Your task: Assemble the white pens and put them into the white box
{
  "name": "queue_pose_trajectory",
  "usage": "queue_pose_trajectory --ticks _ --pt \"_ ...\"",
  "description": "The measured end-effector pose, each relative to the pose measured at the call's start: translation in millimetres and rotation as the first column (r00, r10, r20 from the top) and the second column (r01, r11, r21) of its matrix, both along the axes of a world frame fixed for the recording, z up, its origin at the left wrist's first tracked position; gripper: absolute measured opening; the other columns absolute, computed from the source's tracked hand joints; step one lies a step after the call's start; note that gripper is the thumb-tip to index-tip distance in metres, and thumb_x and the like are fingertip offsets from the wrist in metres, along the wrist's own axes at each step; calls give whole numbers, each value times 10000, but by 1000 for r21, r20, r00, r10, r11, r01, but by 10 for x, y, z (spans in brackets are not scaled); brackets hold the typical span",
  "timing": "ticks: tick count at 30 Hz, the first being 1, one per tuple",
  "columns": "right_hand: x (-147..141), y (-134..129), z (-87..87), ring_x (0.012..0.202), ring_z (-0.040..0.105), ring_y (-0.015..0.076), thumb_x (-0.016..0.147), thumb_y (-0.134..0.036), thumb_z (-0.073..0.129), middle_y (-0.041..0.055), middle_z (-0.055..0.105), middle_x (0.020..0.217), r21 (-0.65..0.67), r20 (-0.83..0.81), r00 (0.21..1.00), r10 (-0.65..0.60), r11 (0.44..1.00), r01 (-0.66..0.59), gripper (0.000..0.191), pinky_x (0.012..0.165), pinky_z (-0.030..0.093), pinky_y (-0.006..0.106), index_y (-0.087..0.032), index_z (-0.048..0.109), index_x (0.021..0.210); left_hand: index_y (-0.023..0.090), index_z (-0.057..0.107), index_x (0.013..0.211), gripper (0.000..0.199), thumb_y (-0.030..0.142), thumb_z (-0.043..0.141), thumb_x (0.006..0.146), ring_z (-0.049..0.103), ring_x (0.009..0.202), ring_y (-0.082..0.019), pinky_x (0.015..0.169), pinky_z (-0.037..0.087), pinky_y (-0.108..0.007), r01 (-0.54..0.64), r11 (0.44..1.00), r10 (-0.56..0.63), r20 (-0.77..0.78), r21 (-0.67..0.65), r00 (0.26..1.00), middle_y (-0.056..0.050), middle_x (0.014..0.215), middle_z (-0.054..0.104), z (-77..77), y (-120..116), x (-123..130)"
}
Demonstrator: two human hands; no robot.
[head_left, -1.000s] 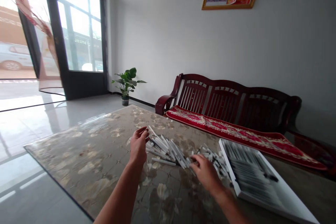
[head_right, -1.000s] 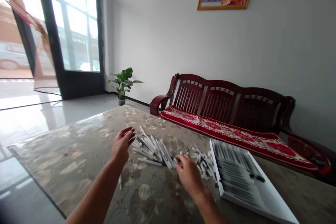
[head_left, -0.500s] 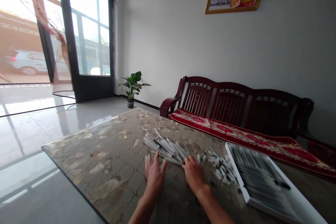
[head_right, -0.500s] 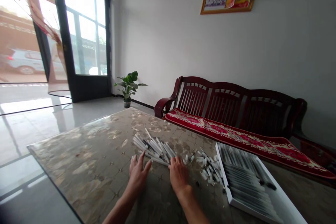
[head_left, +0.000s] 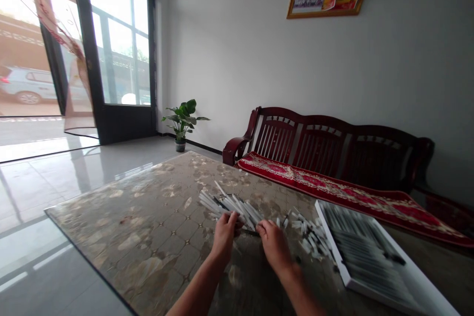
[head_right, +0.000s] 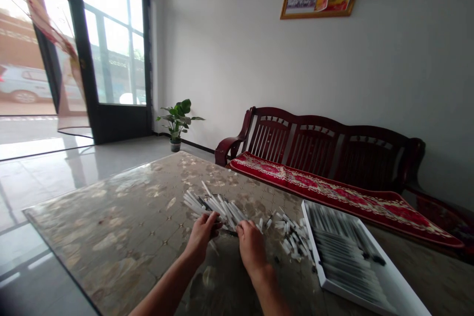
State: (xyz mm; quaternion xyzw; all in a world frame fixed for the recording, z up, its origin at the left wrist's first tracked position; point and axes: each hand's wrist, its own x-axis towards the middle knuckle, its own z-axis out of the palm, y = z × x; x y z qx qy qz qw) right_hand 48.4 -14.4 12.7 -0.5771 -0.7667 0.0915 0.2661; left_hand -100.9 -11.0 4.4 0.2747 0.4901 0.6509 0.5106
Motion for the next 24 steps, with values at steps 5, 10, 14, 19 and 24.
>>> queue_pose_trajectory --ticks 5,10,14,19,24 --pt "56 21 -6 956 673 229 815 -94 577 73 685 1042 -61 310 948 -67 994 91 181 781 485 303 -222 682 889 166 599 764 436 568 692 625 687 637 -188 536 491 -259 -86 994 81 68 73 994 -25 669 671 18 185 12" --pt "0 -7 58 954 689 264 849 -75 498 108 679 1095 -74 445 893 -64 991 107 270 752 507 339 -207 665 1015 162 603 800 430 552 714 657 706 647 -198 547 527 -269 3 988 -22 118 156 993 -50 716 709 -42 226 111" --pt "13 -52 53 971 685 250 867 -13 371 95 690 1095 -54 499 865 -57 994 97 402 750 505 330 -227 654 1055 167 607 842 447 521 776 628 725 738 -204 617 553 -269 80 981 -113 185 178 976 -57 777 729 -46 248 144" --pt "209 -73 -24 1012 638 253 894 -51 379 65 688 1025 71 421 897 -134 991 115 337 820 479 346 -241 652 945 175 606 814 349 425 805 675 726 730 -174 611 563 -240 116 986 -148 304 118 941 -57 817 734 -77 289 202" --pt "396 -43 -65 972 627 240 926 -120 404 77 664 1010 192 209 957 -201 968 162 249 828 470 345 -229 618 991 178 577 772 249 352 755 776 740 738 -178 650 588 -247 144 988 -157 401 63 902 -74 809 747 -73 282 251"
